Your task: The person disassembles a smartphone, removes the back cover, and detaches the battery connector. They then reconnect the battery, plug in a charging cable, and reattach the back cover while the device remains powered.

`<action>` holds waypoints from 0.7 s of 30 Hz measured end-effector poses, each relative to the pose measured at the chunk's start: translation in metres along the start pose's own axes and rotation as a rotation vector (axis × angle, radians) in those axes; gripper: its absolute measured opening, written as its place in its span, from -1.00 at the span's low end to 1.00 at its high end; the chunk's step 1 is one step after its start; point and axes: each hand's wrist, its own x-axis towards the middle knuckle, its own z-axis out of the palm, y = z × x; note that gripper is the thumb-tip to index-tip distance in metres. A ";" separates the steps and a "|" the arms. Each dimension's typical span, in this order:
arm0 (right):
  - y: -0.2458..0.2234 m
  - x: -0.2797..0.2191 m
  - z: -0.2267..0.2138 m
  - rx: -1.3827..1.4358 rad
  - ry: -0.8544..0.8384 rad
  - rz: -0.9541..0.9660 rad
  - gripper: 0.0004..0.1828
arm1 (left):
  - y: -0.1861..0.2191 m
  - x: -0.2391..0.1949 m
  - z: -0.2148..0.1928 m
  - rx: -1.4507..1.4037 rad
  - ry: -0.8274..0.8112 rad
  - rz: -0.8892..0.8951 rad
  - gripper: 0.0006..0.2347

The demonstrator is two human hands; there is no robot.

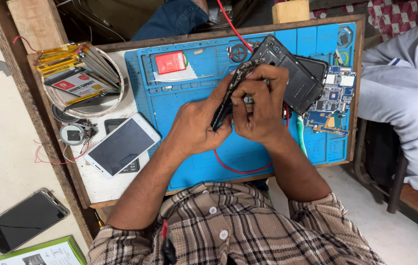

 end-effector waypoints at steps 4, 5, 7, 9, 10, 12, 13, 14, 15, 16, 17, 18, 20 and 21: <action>-0.002 0.004 0.001 -0.084 0.057 -0.075 -0.83 | -0.002 -0.001 0.001 -0.071 0.025 -0.027 -0.26; -0.004 0.005 0.001 -0.107 0.078 -0.113 -0.82 | -0.003 -0.002 0.001 -0.119 0.027 -0.037 -0.26; -0.007 0.008 0.002 -0.138 0.106 -0.166 -0.82 | -0.004 -0.003 0.001 -0.216 0.030 -0.057 -0.25; -0.009 0.011 0.002 -0.153 0.121 -0.196 -0.83 | -0.006 -0.003 0.001 -0.227 0.037 -0.052 -0.24; -0.009 0.013 0.002 -0.159 0.122 -0.212 -0.83 | -0.006 -0.002 0.000 -0.233 0.040 -0.049 -0.24; -0.011 0.014 0.002 -0.171 0.118 -0.241 -0.83 | -0.007 -0.003 0.002 -0.243 0.038 -0.088 -0.25; -0.012 0.014 0.001 -0.164 0.129 -0.236 -0.82 | -0.008 -0.003 0.002 -0.248 0.037 -0.108 -0.25; -0.013 0.014 0.000 -0.157 0.140 -0.231 -0.82 | -0.008 -0.003 0.003 -0.255 0.042 -0.095 -0.26; -0.014 0.015 0.000 -0.150 0.151 -0.225 -0.81 | -0.008 -0.004 0.003 -0.261 0.047 -0.083 -0.26; -0.015 0.014 -0.001 -0.170 0.159 -0.203 -0.79 | -0.008 -0.004 0.004 -0.267 0.052 -0.070 -0.27; -0.016 0.014 -0.002 -0.191 0.166 -0.180 -0.75 | -0.009 -0.004 0.004 -0.279 0.062 -0.057 -0.27; -0.017 0.013 -0.002 -0.211 0.173 -0.157 -0.70 | -0.009 -0.005 0.005 -0.292 0.072 -0.044 -0.28; -0.018 0.012 -0.003 -0.221 0.142 -0.168 -0.69 | -0.011 -0.005 0.006 -0.319 0.085 -0.029 -0.28; -0.017 0.012 -0.004 -0.225 0.126 -0.175 -0.69 | -0.012 -0.004 0.006 -0.332 0.089 -0.029 -0.28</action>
